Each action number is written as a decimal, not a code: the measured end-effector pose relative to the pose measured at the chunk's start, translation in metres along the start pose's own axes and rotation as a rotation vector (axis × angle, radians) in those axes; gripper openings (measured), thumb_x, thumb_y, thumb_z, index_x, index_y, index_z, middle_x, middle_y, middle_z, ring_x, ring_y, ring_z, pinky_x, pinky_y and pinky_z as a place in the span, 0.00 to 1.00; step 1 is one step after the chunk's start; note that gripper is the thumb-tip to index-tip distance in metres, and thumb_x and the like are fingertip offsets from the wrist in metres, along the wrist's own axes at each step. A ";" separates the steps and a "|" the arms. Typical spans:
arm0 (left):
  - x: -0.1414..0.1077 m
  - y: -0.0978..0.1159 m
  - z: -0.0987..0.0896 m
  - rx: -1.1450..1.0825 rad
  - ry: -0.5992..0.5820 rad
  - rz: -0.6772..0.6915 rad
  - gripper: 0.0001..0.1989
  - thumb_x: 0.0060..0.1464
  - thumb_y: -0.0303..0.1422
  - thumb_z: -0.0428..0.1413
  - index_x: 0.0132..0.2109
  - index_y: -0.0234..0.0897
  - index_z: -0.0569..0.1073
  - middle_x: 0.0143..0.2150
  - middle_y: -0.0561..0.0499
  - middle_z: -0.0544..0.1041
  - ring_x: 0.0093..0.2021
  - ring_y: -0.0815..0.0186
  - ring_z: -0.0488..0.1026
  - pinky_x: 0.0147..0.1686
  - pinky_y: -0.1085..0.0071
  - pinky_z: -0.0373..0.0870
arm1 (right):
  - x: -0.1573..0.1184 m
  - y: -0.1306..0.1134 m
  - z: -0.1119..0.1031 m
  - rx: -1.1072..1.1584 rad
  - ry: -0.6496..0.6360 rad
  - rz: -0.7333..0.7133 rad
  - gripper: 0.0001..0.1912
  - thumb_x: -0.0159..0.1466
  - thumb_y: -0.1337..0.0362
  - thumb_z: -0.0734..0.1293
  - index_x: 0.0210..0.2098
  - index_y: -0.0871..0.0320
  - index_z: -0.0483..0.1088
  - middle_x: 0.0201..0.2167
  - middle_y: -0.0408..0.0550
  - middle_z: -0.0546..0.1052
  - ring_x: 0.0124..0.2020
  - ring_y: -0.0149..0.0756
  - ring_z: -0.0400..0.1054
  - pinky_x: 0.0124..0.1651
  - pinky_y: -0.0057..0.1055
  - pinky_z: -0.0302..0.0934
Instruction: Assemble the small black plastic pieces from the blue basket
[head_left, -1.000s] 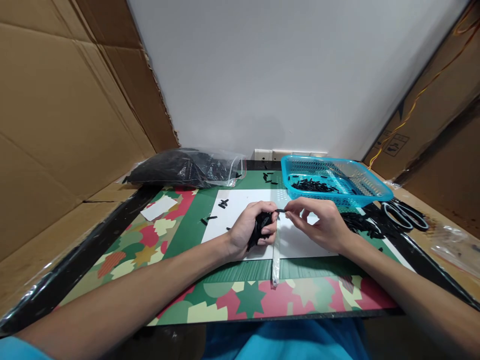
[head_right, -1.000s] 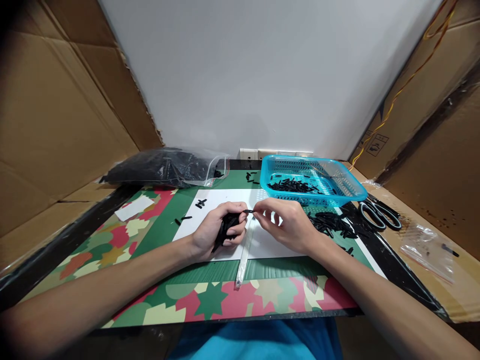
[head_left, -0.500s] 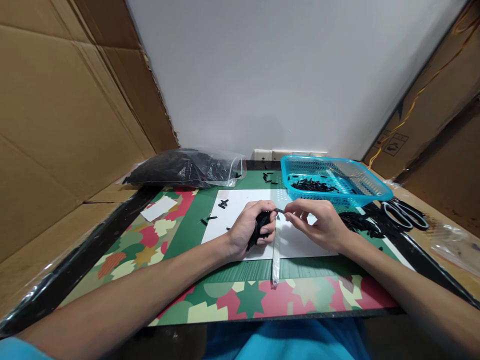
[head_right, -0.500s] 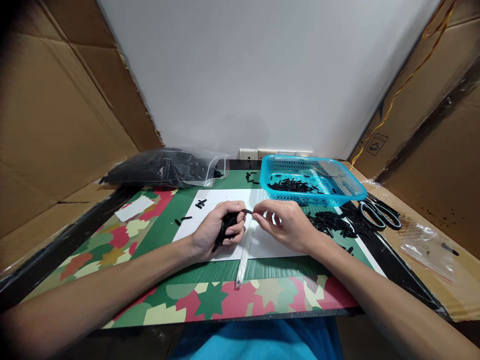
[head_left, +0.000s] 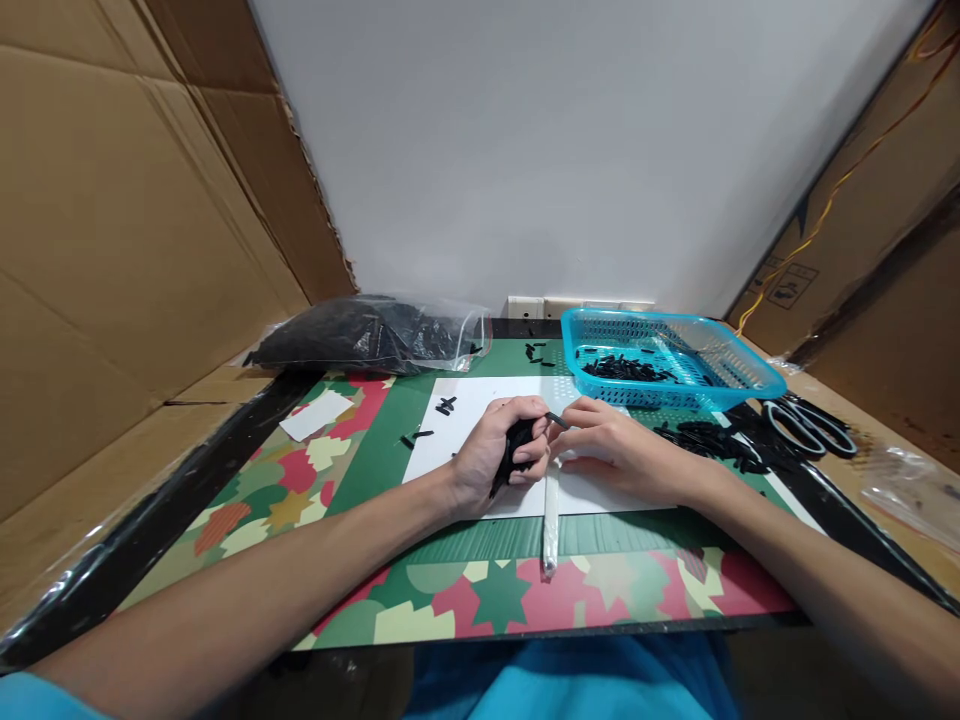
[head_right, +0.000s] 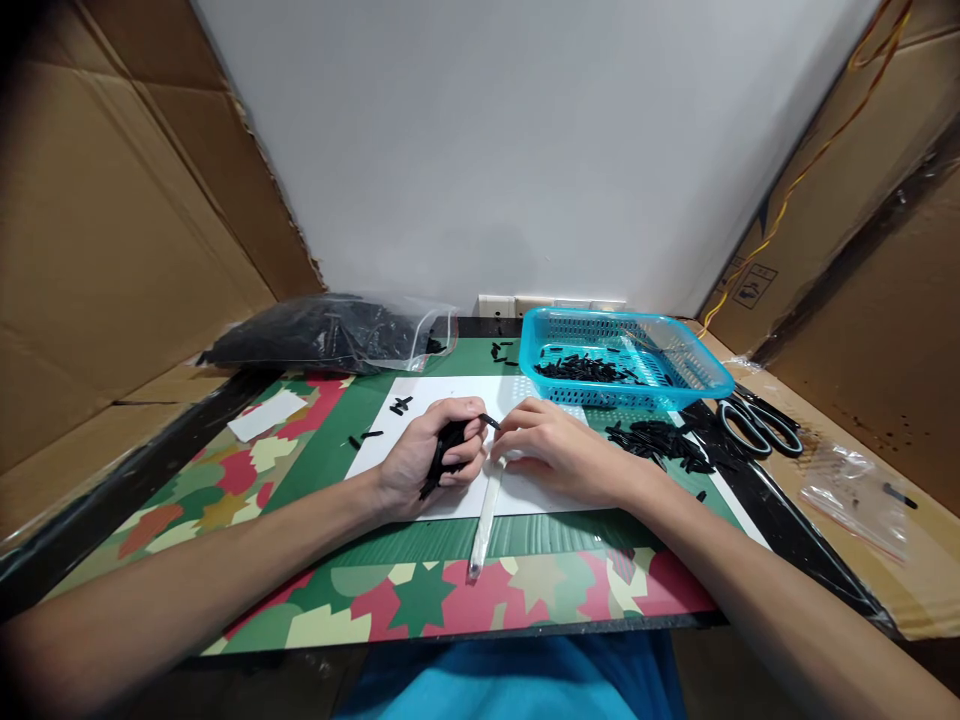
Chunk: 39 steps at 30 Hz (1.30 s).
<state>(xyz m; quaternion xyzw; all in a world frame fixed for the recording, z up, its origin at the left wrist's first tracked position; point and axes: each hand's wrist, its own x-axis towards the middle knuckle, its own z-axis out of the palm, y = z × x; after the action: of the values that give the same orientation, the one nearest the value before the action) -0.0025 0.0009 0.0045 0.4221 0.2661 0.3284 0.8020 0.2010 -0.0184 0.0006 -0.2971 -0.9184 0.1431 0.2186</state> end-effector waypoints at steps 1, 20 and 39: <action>0.000 0.000 0.000 0.005 0.000 -0.002 0.15 0.55 0.37 0.56 0.24 0.37 0.64 0.13 0.60 0.56 0.11 0.76 0.52 0.10 0.81 0.47 | -0.001 0.000 -0.001 0.019 -0.014 0.009 0.10 0.71 0.69 0.64 0.46 0.54 0.77 0.42 0.49 0.76 0.47 0.40 0.65 0.51 0.37 0.61; -0.004 0.002 0.002 0.085 0.003 -0.048 0.14 0.55 0.37 0.57 0.25 0.38 0.63 0.13 0.60 0.55 0.12 0.76 0.52 0.11 0.81 0.45 | -0.027 0.011 -0.048 0.882 0.209 0.079 0.16 0.60 0.54 0.77 0.27 0.56 0.70 0.26 0.43 0.74 0.27 0.32 0.70 0.28 0.30 0.67; -0.005 0.003 0.006 0.081 -0.001 -0.068 0.15 0.53 0.35 0.57 0.24 0.37 0.63 0.13 0.60 0.55 0.12 0.78 0.50 0.11 0.82 0.48 | -0.018 -0.006 -0.028 0.511 0.435 0.207 0.07 0.63 0.60 0.75 0.35 0.56 0.75 0.35 0.49 0.82 0.37 0.41 0.79 0.37 0.33 0.73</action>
<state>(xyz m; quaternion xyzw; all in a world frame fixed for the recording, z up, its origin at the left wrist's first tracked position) -0.0022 -0.0045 0.0112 0.4450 0.2930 0.2898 0.7951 0.2251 -0.0302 0.0214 -0.3477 -0.7499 0.3232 0.4608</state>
